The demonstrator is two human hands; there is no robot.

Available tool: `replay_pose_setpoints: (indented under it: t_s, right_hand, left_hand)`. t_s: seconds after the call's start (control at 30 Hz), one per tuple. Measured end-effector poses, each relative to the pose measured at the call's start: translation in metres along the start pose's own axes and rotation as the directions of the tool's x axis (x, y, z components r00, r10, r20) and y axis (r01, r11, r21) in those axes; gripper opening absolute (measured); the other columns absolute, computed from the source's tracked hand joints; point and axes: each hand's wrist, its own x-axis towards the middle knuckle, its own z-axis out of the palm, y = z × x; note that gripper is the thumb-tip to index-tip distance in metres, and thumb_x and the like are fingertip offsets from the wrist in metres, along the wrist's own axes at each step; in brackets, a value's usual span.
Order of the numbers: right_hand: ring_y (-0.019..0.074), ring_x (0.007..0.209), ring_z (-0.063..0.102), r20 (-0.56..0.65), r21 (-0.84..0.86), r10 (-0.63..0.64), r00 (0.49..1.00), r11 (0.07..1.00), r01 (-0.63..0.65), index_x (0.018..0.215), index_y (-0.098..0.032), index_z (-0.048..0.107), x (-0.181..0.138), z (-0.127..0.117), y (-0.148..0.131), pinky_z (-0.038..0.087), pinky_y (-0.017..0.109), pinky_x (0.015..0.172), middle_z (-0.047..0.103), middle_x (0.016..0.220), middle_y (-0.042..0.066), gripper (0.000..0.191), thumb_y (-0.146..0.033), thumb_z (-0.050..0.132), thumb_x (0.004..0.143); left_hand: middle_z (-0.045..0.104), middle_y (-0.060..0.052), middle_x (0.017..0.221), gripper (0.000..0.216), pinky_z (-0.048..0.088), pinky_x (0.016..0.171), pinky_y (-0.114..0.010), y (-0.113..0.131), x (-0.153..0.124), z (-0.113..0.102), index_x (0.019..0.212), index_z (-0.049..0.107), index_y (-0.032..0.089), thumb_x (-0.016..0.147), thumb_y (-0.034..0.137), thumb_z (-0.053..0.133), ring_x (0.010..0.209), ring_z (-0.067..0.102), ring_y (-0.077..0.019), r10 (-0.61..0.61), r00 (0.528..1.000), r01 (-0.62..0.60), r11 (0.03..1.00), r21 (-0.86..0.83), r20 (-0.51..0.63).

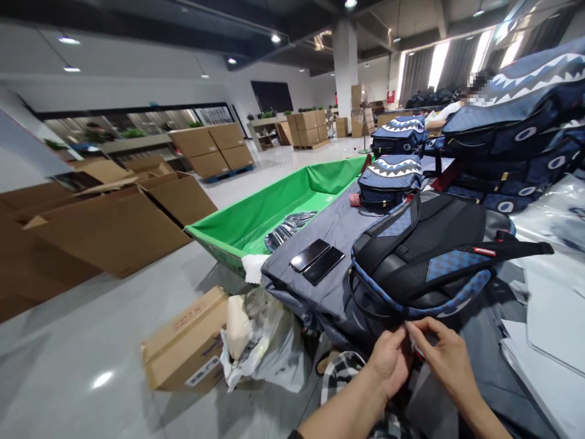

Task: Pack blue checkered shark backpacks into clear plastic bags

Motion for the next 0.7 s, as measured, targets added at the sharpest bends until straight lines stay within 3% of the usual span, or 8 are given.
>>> replay_pose_setpoints:
  t_s: [0.1, 0.27, 0.43, 0.5, 0.57, 0.63, 0.7]
  right_hand:
    - [0.0185, 0.055, 0.06, 0.061, 0.086, 0.155, 0.986, 0.983, -0.16, 0.073, -0.023, 0.071, 0.002, -0.003, 0.003, 0.046, 0.029, 0.057, 0.07, 0.068, 0.003, 0.063, -0.082, 0.052, 0.083]
    - [0.0216, 0.064, 0.063, 0.048, 0.111, 0.204, 0.978, 0.972, -0.208, 0.076, -0.021, 0.071, 0.006, -0.001, 0.005, 0.047, 0.03, 0.059, 0.072, 0.073, 0.007, 0.056, -0.074, 0.054, 0.083]
    - [0.0237, 0.074, 0.067, -0.127, 0.049, 0.191, 0.973, 0.981, -0.186, 0.091, -0.021, 0.07, -0.008, -0.012, 0.017, 0.05, 0.031, 0.064, 0.075, 0.087, 0.008, 0.044, -0.061, 0.057, 0.081]
    - [0.0205, 0.067, 0.064, -0.236, 0.007, 0.218, 0.947, 0.975, -0.223, 0.097, -0.021, 0.069, -0.026, -0.036, 0.03, 0.049, 0.03, 0.058, 0.074, 0.086, 0.007, 0.045, -0.061, 0.058, 0.08]
    - [0.0164, 0.056, 0.057, -0.315, -0.035, 0.292, 0.903, 0.947, -0.318, 0.097, -0.021, 0.07, -0.052, -0.076, 0.047, 0.045, 0.028, 0.051, 0.072, 0.081, 0.005, 0.045, -0.062, 0.059, 0.08]
    - [0.0152, 0.053, 0.053, -0.428, -0.083, 0.367, 0.826, 0.894, -0.44, 0.086, -0.022, 0.07, -0.085, -0.131, 0.063, 0.045, 0.028, 0.052, 0.07, 0.074, 0.004, 0.046, -0.066, 0.059, 0.079]
    - [0.0177, 0.058, 0.057, -0.58, -0.111, 0.404, 0.707, 0.821, -0.56, 0.078, -0.021, 0.069, -0.122, -0.195, 0.073, 0.047, 0.029, 0.057, 0.069, 0.07, 0.005, 0.05, -0.07, 0.058, 0.076]
  left_hand:
    - [0.074, -0.011, 0.082, 0.06, 0.05, 0.091, -0.039, -0.007, 0.0, 0.001, 0.096, 0.077, 0.01, 0.058, 0.053, 0.095, 0.088, 0.07, -0.0268, -0.052, 0.998, 0.053, 0.998, -0.028, 0.037]
    - [0.076, -0.014, 0.099, 0.062, 0.05, 0.096, -0.038, -0.003, -0.011, -0.001, 0.106, 0.077, 0.011, 0.061, 0.05, 0.094, 0.095, 0.071, -0.0278, -0.007, 0.993, 0.005, 1.0, 0.02, 0.115]
    - [0.075, -0.017, 0.11, 0.06, 0.049, 0.098, -0.037, 0.0, -0.01, 0.003, 0.11, 0.075, 0.01, 0.068, 0.05, 0.09, 0.104, 0.07, -0.0291, 0.083, 0.992, -0.099, 0.979, 0.176, 0.095]
    - [0.076, -0.016, 0.106, 0.06, 0.051, 0.096, -0.036, -0.002, -0.008, 0.002, 0.105, 0.075, 0.009, 0.065, 0.051, 0.091, 0.101, 0.071, -0.028, 0.065, 0.997, -0.071, 0.974, 0.217, 0.034]
    - [0.077, -0.014, 0.097, 0.062, 0.053, 0.091, -0.034, -0.006, -0.009, 0.0, 0.1, 0.076, 0.009, 0.059, 0.052, 0.094, 0.095, 0.072, -0.0262, 0.037, 0.998, -0.024, 0.97, 0.241, -0.049]
    - [0.077, -0.011, 0.088, 0.067, 0.056, 0.085, -0.032, -0.007, -0.01, -0.007, 0.096, 0.077, 0.009, 0.05, 0.053, 0.097, 0.089, 0.073, -0.0251, -0.023, 0.989, 0.06, 0.966, 0.25, -0.148]
    - [0.077, -0.011, 0.083, 0.072, 0.058, 0.077, -0.029, -0.005, -0.006, -0.019, 0.09, 0.076, 0.007, 0.041, 0.055, 0.099, 0.084, 0.072, -0.025, -0.114, 0.964, 0.181, 0.943, 0.28, -0.241]
